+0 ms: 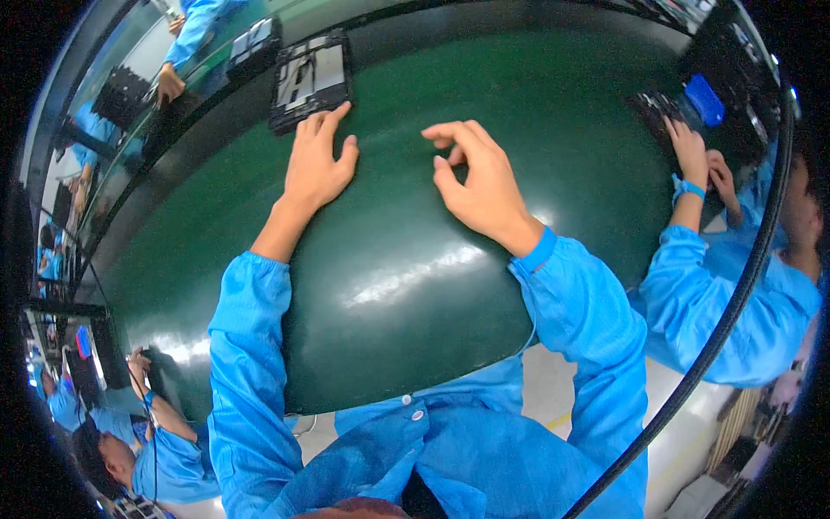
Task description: The person assembles tablet devices on a conveyor line by taking each device, connecting and pressing internal ribbon cables and wires into place by hand, and sliding the device down the line.
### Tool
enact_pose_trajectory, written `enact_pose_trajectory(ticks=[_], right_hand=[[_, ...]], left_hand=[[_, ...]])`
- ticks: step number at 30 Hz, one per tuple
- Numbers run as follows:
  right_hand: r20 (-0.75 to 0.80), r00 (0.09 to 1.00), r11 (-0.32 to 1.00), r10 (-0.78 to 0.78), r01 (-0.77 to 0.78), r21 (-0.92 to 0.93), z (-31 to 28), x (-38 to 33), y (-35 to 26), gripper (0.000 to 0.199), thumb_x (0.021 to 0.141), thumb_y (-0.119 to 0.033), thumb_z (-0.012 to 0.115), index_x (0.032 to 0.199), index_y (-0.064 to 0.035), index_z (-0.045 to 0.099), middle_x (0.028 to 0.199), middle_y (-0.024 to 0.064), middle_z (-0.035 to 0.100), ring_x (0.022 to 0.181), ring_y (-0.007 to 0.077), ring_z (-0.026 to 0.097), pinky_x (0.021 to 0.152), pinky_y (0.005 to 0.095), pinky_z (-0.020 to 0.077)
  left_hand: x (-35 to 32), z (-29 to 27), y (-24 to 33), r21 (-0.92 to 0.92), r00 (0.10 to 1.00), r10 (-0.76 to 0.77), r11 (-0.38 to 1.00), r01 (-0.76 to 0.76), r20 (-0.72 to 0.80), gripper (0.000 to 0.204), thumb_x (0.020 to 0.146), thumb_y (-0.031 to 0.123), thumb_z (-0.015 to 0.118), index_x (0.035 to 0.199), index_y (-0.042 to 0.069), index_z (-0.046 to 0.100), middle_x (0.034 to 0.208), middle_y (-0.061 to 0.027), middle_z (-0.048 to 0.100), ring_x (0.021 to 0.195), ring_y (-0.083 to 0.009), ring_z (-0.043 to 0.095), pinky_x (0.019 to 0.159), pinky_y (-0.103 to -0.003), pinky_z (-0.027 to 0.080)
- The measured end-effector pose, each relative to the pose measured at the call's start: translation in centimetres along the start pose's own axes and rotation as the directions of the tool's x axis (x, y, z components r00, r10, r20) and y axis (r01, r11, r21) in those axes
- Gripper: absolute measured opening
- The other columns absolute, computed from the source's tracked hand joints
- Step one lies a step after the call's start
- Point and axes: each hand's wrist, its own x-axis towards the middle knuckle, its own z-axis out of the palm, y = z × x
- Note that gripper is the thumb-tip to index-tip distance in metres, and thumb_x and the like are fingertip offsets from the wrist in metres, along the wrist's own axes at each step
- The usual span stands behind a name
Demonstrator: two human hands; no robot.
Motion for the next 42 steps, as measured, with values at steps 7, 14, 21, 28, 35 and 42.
enact_pose_trajectory(ticks=[7, 14, 21, 28, 35, 42], right_hand=[[0.071, 0.997, 1.000, 0.010, -0.012, 0.018, 1.0, -0.7, -1.1, 0.023, 0.095, 0.002, 0.069, 0.115, -0.0035, 0.078, 0.110, 0.0116, 0.068, 0.091, 0.0227, 0.067, 0.082, 0.0353, 0.0561], [0.103, 0.995, 1.000, 0.012, -0.012, -0.003, 0.5, -0.7, -1.3, 0.018, 0.096, 0.003, 0.068, 0.109, -0.0023, 0.079, 0.109, 0.0113, 0.068, 0.093, 0.0228, 0.069, 0.082, 0.0342, 0.0570], [0.119, 0.993, 1.000, 0.013, -0.016, 0.018, 0.2, -0.8, -0.8, 0.017, 0.096, 0.004, 0.068, 0.106, -0.0018, 0.079, 0.107, 0.0113, 0.068, 0.093, 0.0234, 0.070, 0.081, 0.0346, 0.0569], [0.126, 0.992, 0.999, 0.021, -0.026, 0.033, 0.0, -1.0, -0.5, 0.016, 0.095, 0.003, 0.068, 0.104, -0.0020, 0.080, 0.104, 0.0118, 0.068, 0.095, 0.0256, 0.070, 0.081, 0.0359, 0.0564], [0.111, 0.993, 0.997, -0.043, 0.050, -0.063, -0.2, -1.0, 0.4, 0.014, 0.092, 0.001, 0.070, 0.102, -0.0036, 0.080, 0.102, 0.0122, 0.070, 0.104, 0.0323, 0.066, 0.094, 0.0425, 0.0535], [0.085, 0.995, 0.997, -0.053, 0.058, -0.052, -0.6, -0.8, 0.6, 0.012, 0.092, -0.001, 0.071, 0.100, -0.0048, 0.080, 0.102, 0.0120, 0.071, 0.103, 0.0328, 0.065, 0.092, 0.0437, 0.0530]], left_hand=[[-0.3, -0.6, -0.5, -0.096, 0.998, 0.057, 0.994, -0.055, 0.025, 0.032, 0.099, 0.012, 0.067, 0.128, 0.003, 0.075, 0.127, -0.0163, 0.072, 0.128, -0.0364, 0.063, 0.112, -0.049, 0.050], [-0.3, -0.1, -0.2, 0.002, 0.996, 0.075, 0.997, -0.075, -0.045, 0.029, 0.096, 0.013, 0.070, 0.123, 0.009, 0.079, 0.115, -0.0125, 0.071, 0.112, -0.0337, 0.064, 0.099, -0.047, 0.050], [-0.1, 0.5, 0.0, 0.026, 0.992, 0.105, 0.994, -0.103, -0.069, 0.027, 0.096, 0.014, 0.071, 0.121, 0.009, 0.079, 0.112, -0.0116, 0.069, 0.110, -0.0330, 0.062, 0.097, -0.047, 0.049], [-0.1, 0.6, 0.4, 0.034, 0.995, 0.088, 0.996, -0.087, -0.045, 0.026, 0.097, 0.016, 0.071, 0.121, 0.009, 0.079, 0.111, -0.0114, 0.069, 0.109, -0.0327, 0.062, 0.096, -0.046, 0.048], [0.1, 0.6, 0.9, 0.034, 0.995, 0.099, 0.995, -0.098, -0.032, 0.026, 0.100, 0.019, 0.070, 0.122, 0.009, 0.079, 0.113, -0.0121, 0.069, 0.109, -0.0324, 0.062, 0.096, -0.047, 0.048], [0.7, 0.6, 0.8, 0.054, 0.993, 0.120, 0.991, -0.119, -0.015, 0.028, 0.099, 0.017, 0.069, 0.125, 0.009, 0.078, 0.113, -0.0144, 0.070, 0.110, -0.0348, 0.063, 0.098, -0.048, 0.049]])
